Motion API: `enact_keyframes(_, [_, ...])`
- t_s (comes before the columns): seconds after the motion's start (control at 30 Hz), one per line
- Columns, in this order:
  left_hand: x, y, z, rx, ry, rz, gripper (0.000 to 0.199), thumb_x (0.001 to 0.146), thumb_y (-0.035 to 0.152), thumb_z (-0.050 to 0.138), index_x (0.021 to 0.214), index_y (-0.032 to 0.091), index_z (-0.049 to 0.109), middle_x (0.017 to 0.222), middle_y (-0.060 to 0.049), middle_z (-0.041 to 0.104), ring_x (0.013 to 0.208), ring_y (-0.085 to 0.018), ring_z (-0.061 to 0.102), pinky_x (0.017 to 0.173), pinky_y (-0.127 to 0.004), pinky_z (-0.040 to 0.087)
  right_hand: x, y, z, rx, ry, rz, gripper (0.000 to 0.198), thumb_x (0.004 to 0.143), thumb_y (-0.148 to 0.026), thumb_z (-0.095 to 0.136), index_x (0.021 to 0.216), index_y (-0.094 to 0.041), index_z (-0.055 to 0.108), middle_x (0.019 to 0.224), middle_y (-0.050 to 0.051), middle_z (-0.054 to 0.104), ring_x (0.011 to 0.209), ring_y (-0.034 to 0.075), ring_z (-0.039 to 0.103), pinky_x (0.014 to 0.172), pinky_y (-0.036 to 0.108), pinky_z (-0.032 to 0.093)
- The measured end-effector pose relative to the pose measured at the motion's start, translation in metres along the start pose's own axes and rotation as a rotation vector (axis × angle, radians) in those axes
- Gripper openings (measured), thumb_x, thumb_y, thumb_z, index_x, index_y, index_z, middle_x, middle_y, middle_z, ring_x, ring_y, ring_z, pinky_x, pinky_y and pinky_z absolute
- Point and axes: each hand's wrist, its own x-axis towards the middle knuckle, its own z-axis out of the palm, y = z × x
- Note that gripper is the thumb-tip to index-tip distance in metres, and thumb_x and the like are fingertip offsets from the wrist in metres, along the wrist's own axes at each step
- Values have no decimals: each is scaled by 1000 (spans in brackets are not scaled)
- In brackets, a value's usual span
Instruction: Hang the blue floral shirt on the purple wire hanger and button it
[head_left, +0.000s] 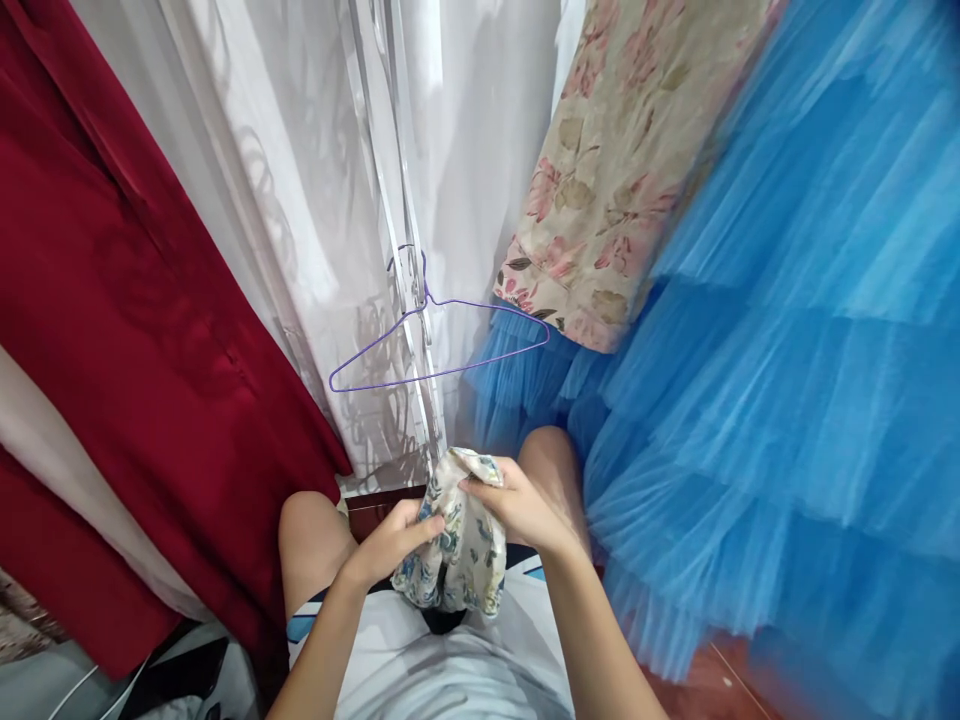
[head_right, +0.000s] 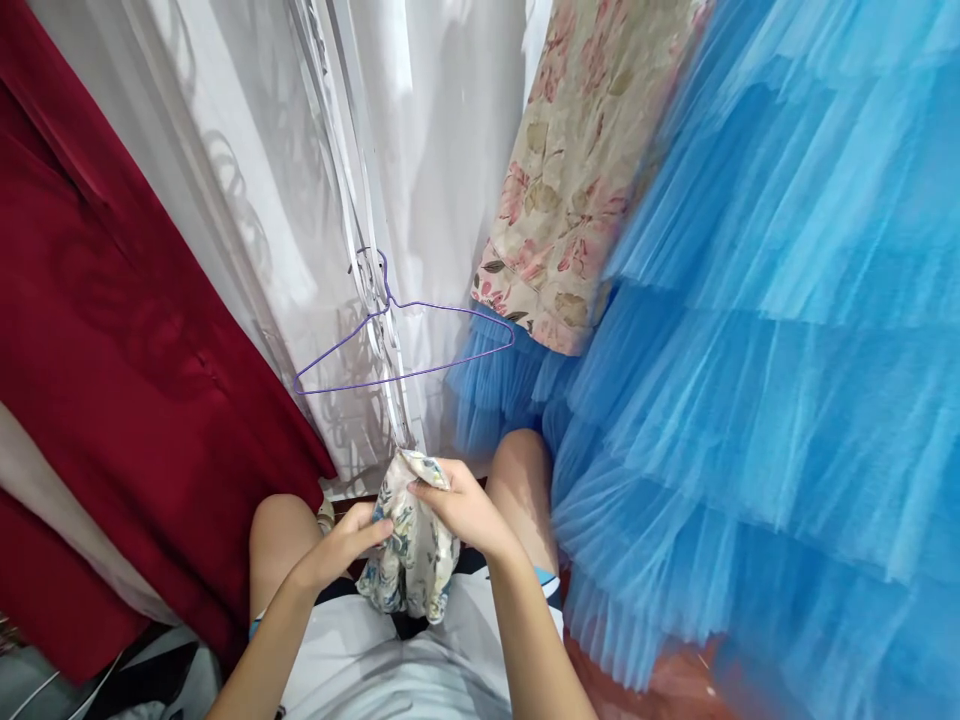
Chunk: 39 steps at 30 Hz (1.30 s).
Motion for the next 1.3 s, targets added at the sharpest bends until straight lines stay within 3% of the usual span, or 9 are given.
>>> enact_keyframes(0.13, [-19, -43, -1, 318, 128, -58, 44, 85, 55, 59, 73, 15, 71, 75, -5, 67, 74, -22, 60, 69, -30, 48, -9, -21, -15, -150, 177, -148, 12, 79, -29, 69, 86, -20, 73, 84, 4, 70, 76, 21, 61, 68, 29, 46])
enact_keyframes(0.27, [-22, -49, -34, 643, 210, 40, 28, 83, 44, 61, 72, 21, 73, 82, -6, 70, 86, -25, 61, 84, -37, 46, -13, -29, -25, -322, 228, -183, 16, 79, -22, 64, 90, -21, 76, 88, 6, 73, 79, 24, 64, 69, 31, 47])
enact_keyframes(0.53, [11, 29, -185, 1103, 461, 192, 25, 82, 34, 60, 101, 31, 76, 108, -7, 71, 112, -30, 48, 104, -53, 23, 48, -34, -32, -411, 285, -263, 29, 75, -23, 64, 102, -18, 75, 98, 8, 74, 87, 25, 65, 79, 35, 49])
enact_keyframes(0.67, [29, 63, -227, 1102, 472, 223, 33, 86, 46, 55, 106, 29, 75, 120, -7, 67, 118, -30, 46, 108, -53, 19, 100, -39, -49, -484, 338, -380, 58, 69, -15, 63, 127, -21, 64, 123, 7, 67, 93, 22, 63, 81, 32, 47])
enact_keyframes(0.8, [47, 95, -214, 908, 447, 369, 41, 91, 49, 49, 119, 26, 69, 126, -6, 65, 121, -26, 50, 110, -42, 28, 127, -42, -66, -637, 359, -396, 32, 73, -16, 57, 101, -14, 74, 94, 5, 73, 76, 19, 60, 69, 28, 43])
enact_keyframes(0.97, [74, 130, -165, 752, 455, 404, 38, 88, 49, 54, 101, 17, 69, 96, -5, 70, 86, -21, 61, 78, -28, 46, 123, -38, -63, -795, 306, -412, 19, 75, -15, 50, 62, -15, 64, 57, -1, 60, 56, 14, 49, 57, 24, 33])
enact_keyframes(1.1, [82, 148, -138, 914, 596, 492, 30, 86, 43, 57, 102, 19, 64, 86, -1, 66, 80, -18, 60, 76, -26, 43, 106, -37, -58, -744, 234, -491, 26, 76, -13, 49, 89, -16, 71, 76, 2, 68, 68, 17, 58, 66, 26, 42])
enact_keyframes(1.2, [79, 151, -129, 967, 637, 540, 28, 91, 39, 52, 107, 20, 63, 90, -3, 67, 83, -18, 62, 77, -26, 42, 96, -41, -72, -642, 491, -555, 55, 78, -19, 53, 133, -16, 53, 77, 2, 68, 62, 17, 56, 63, 27, 44])
enact_keyframes(1.3, [75, 152, -127, 996, 591, 562, 27, 95, 38, 45, 101, 20, 65, 91, -4, 69, 85, -19, 62, 78, -27, 42, 99, -50, -100, -610, 762, -505, 79, 78, -29, 61, 149, -11, 31, 77, 3, 69, 60, 18, 56, 62, 30, 46])
